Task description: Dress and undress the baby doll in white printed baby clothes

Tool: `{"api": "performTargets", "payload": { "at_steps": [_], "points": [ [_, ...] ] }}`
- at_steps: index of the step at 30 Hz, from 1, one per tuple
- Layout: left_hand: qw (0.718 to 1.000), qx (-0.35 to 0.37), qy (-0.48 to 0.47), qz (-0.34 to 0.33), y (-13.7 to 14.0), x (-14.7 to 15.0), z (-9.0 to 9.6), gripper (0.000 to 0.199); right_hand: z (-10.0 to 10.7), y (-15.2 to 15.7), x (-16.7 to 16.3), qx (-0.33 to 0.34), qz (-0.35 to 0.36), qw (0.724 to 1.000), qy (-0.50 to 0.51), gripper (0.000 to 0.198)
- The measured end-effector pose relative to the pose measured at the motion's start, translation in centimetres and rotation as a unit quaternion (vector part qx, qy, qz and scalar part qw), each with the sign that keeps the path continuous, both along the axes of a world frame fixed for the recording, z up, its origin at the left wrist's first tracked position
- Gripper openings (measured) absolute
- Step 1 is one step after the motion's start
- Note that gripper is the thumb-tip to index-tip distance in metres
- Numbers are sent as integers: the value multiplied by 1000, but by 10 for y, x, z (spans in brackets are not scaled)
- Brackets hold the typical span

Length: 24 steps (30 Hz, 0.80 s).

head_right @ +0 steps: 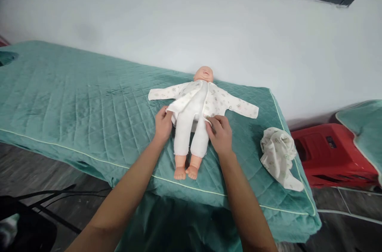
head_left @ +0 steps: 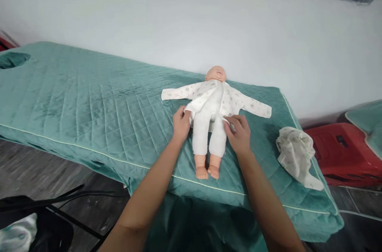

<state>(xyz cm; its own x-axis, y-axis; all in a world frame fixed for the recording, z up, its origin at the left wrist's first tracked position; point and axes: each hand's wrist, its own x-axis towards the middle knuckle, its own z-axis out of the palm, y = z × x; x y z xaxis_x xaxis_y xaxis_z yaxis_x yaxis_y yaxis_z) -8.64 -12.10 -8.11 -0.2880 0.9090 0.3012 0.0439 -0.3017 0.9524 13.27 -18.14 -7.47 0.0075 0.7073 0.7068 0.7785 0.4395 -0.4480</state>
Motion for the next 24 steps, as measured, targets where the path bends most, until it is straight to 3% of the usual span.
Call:
{"api": "performTargets", "payload": {
  "at_steps": [3, 5, 7, 9, 12, 16, 21, 24],
  "points": [
    [969, -52, -242, 12, 8, -5, -3, 26, -1, 2, 3, -24, -29, 991, 131, 14],
    [945, -41, -325, 6, 9, -8, -3, 32, -1, 5, 10, -17, -61, 954, 292, 16],
    [936, -23, -350, 13, 7, -8, -1, 37, 0, 9, 18, 4, -83, 891, 446, 19],
    [937, -12, -348, 39, 4, -8, 1, 42, 1, 11, 25, 13, -89, 837, 540, 23],
    [942, -4, -325, 80, 0, -8, 3, 51, 3, 6, 29, -1, -88, 804, 588, 26],
    [955, 21, -279, 94, -6, -11, 2, 60, -2, -15, 27, -3, -91, 819, 566, 23],
    [981, 42, -113, 153, -14, -13, -4, 57, -16, -52, 26, -3, -132, 860, 494, 20],
    [986, 42, -27, 157, -21, -15, -8, 55, -16, -75, 36, -23, -151, 900, 409, 22]
  ]
}}
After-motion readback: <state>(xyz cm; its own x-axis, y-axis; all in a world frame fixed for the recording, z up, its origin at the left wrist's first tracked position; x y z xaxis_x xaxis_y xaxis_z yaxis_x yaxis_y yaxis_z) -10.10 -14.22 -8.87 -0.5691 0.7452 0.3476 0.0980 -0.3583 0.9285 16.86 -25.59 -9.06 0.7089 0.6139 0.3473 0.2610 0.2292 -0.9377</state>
